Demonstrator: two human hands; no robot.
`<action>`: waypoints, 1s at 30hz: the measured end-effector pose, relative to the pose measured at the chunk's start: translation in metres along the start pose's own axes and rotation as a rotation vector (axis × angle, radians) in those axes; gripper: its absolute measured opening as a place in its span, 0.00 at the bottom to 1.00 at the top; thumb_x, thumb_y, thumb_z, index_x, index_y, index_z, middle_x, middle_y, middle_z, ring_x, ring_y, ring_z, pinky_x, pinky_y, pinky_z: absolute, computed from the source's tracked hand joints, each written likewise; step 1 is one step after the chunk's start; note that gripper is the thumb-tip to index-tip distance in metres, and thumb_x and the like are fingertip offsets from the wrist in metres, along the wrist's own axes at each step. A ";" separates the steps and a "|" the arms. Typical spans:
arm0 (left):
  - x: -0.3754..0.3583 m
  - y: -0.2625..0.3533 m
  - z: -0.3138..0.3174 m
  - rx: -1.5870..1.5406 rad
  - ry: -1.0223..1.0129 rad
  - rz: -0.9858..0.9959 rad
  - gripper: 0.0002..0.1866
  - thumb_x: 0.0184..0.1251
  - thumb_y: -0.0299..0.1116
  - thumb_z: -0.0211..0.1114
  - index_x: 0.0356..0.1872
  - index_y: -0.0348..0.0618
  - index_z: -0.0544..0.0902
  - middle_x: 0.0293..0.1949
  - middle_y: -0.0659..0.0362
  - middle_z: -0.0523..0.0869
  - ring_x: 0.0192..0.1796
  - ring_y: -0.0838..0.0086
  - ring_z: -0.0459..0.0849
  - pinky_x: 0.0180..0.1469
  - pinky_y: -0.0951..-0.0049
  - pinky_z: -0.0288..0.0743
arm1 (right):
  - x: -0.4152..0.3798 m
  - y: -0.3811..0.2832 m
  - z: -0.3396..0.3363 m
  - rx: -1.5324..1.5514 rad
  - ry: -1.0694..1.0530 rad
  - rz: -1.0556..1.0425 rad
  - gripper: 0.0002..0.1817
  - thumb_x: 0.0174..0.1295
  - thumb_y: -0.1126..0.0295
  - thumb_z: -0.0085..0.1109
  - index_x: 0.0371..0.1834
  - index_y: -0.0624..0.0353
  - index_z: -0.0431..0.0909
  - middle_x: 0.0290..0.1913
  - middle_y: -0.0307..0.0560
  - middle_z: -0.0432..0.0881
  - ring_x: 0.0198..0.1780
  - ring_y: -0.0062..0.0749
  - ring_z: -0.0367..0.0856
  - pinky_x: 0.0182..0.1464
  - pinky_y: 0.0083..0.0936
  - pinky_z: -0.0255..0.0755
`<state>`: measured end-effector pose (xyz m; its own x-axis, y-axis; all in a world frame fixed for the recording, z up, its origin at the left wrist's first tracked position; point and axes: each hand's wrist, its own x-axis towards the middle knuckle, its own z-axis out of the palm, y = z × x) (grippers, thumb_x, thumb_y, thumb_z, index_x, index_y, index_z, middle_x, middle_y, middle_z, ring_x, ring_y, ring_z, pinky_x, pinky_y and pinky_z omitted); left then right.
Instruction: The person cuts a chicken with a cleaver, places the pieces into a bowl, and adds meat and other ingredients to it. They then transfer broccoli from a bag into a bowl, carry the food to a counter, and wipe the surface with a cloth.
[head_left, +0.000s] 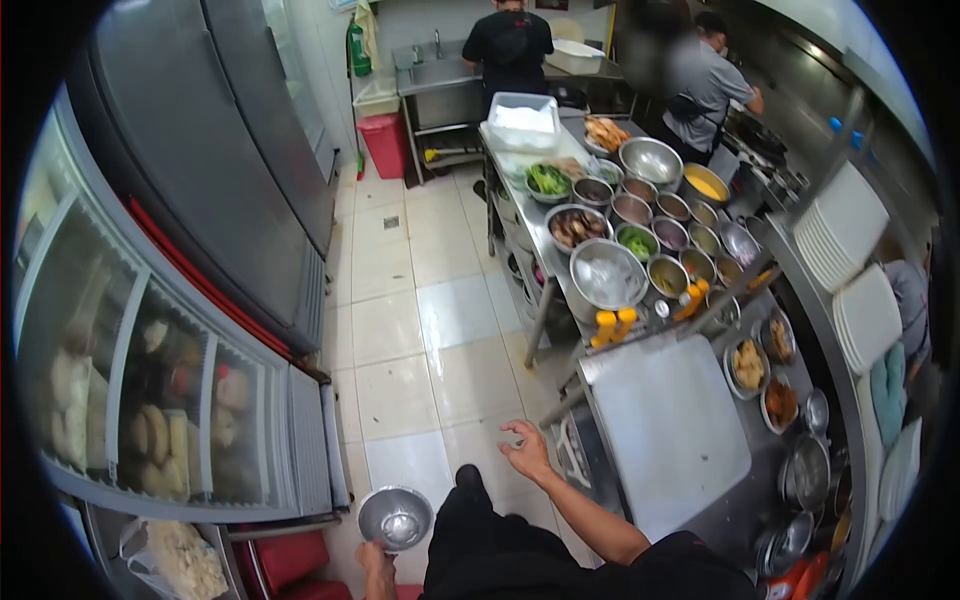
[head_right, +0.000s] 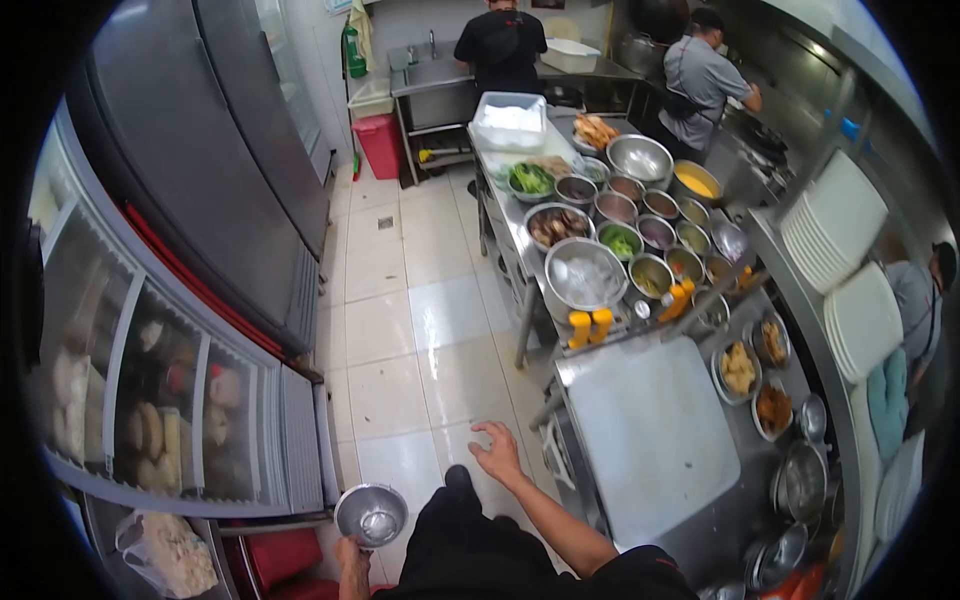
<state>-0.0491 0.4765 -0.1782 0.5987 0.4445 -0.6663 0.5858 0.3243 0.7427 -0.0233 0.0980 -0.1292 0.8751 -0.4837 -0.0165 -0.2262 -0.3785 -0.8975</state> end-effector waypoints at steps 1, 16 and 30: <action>0.007 0.006 0.009 -0.009 -0.003 0.005 0.13 0.33 0.17 0.52 0.28 0.34 0.70 0.27 0.51 0.72 0.25 0.60 0.74 0.20 0.58 0.66 | 0.021 -0.006 0.004 0.032 -0.017 0.019 0.17 0.45 0.73 0.64 0.42 0.53 0.78 0.46 0.43 0.76 0.45 0.34 0.75 0.41 0.27 0.74; 0.181 0.128 0.363 0.621 -0.440 0.451 0.10 0.36 0.22 0.54 0.14 0.43 0.60 0.15 0.66 0.63 0.19 0.81 0.62 0.17 0.72 0.54 | 0.077 0.070 0.032 -0.256 0.010 0.581 0.14 0.41 0.74 0.59 0.35 0.51 0.82 0.37 0.45 0.81 0.38 0.34 0.80 0.44 0.27 0.74; 0.173 0.135 0.419 0.657 -0.590 0.021 0.06 0.40 0.17 0.57 0.23 0.34 0.74 0.21 0.60 0.73 0.25 0.76 0.71 0.24 0.72 0.64 | 0.103 0.093 0.076 -0.270 -0.121 1.017 0.09 0.51 0.68 0.56 0.33 0.54 0.84 0.32 0.42 0.84 0.34 0.28 0.82 0.42 0.24 0.74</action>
<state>0.3623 0.2472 -0.2212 0.6910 -0.1172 -0.7133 0.6582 -0.3058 0.6879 0.0779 0.0728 -0.2477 0.2541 -0.5952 -0.7623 -0.9510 -0.0100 -0.3091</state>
